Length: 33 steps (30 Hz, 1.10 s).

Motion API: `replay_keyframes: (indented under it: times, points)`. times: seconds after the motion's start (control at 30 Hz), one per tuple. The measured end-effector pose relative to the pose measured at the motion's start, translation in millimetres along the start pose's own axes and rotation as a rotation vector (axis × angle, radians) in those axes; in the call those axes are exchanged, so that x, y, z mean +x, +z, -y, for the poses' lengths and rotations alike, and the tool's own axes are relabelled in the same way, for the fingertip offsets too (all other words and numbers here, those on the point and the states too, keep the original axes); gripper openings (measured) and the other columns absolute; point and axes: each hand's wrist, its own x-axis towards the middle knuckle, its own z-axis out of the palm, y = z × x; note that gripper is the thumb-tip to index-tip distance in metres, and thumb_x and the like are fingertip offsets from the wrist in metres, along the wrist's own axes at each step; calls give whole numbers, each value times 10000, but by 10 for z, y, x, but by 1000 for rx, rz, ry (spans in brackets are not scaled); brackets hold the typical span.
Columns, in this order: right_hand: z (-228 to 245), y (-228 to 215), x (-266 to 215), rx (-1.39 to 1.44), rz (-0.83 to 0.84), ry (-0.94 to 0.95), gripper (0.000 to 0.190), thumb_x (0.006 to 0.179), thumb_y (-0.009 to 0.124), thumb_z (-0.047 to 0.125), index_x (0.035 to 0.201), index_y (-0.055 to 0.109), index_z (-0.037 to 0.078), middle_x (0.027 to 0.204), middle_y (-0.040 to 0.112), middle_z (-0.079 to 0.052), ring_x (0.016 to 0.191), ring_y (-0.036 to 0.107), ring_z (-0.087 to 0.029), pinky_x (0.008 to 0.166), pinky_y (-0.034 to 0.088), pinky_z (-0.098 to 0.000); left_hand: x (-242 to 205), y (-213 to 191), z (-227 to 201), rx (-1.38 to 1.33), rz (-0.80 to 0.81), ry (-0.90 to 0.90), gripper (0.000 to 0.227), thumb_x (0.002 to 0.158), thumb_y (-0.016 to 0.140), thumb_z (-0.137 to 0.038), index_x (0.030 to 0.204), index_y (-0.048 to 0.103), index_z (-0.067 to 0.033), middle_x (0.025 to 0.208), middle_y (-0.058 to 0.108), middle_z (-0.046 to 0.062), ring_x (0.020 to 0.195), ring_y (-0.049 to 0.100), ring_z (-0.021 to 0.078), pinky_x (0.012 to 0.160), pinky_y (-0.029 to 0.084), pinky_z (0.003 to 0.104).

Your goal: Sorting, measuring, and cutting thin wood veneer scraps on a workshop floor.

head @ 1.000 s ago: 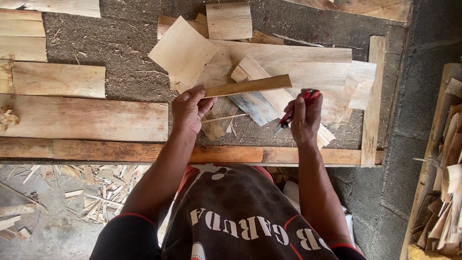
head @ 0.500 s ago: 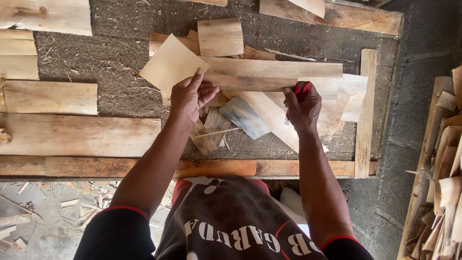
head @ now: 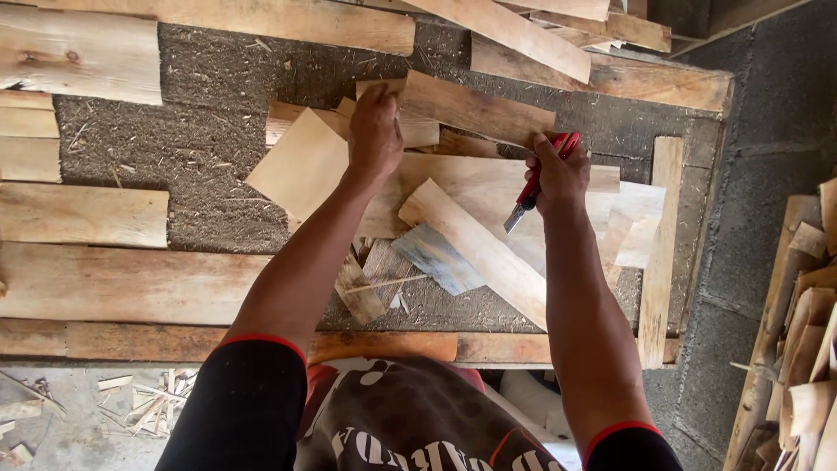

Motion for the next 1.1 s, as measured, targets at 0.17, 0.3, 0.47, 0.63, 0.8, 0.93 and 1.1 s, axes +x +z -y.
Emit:
replay_keyframes:
  times: [0.17, 0.3, 0.47, 0.63, 0.8, 0.93, 1.1]
  points:
    - [-65, 45, 546, -34, -14, 57, 187, 970, 737, 87, 1028, 559, 96, 830, 649, -45, 614, 614, -143, 474, 502, -278, 216, 553, 371, 65, -16, 185, 363, 937, 642, -102, 1250, 623, 82, 1380, 561, 290, 1318, 495, 481, 1094, 399, 577]
    - [-126, 79, 870, -46, 6, 164, 164, 980, 726, 96, 1027, 570, 79, 801, 637, -66, 612, 616, -156, 457, 473, -280, 331, 367, 275, 122, 98, 154, 339, 944, 708, -204, 1158, 670, 56, 1253, 605, 256, 1217, 554, 443, 1077, 413, 573]
    - [-204, 158, 1171, -36, 6, 204, 161, 988, 728, 91, 1035, 577, 62, 826, 660, -73, 646, 645, -163, 475, 485, -271, 454, 509, 482, 132, 194, 50, 175, 959, 710, -124, 1068, 717, 12, 1174, 645, 187, 1127, 601, 365, 1064, 473, 503]
    - [-164, 287, 1252, -47, -40, 238, 142, 995, 727, 113, 1083, 644, 38, 873, 699, -75, 667, 656, -151, 493, 516, -261, 737, 1032, 871, 277, 19, 163, 256, 1017, 630, 56, 1255, 704, 1, 1456, 539, 190, 1360, 518, 340, 1206, 417, 446]
    - [-183, 310, 1376, -43, -77, 192, 182, 981, 734, 85, 1074, 581, 51, 892, 710, -86, 666, 690, -177, 477, 521, -283, 956, 1274, 1094, 509, -36, 287, 684, 1000, 575, 125, 1631, 386, -58, 1750, 144, 123, 1610, 110, 337, 1330, 153, 493]
    - [-197, 275, 1493, -44, -73, 190, 170, 981, 718, 91, 1093, 595, 58, 897, 723, -96, 661, 700, -184, 476, 528, -285, 1079, 1281, 1092, 468, 37, 275, 849, 986, 582, 109, 1711, 205, -118, 1756, 63, 97, 1601, 33, 331, 1315, 89, 506]
    - [-67, 365, 1478, -86, -122, 209, 186, 988, 720, 99, 1134, 621, 38, 928, 759, -103, 690, 729, -184, 477, 542, -276, 1059, 1257, 1098, 606, 41, 279, 983, 943, 590, 141, 1739, 116, -187, 1765, -40, 76, 1609, -42, 295, 1330, 67, 446]
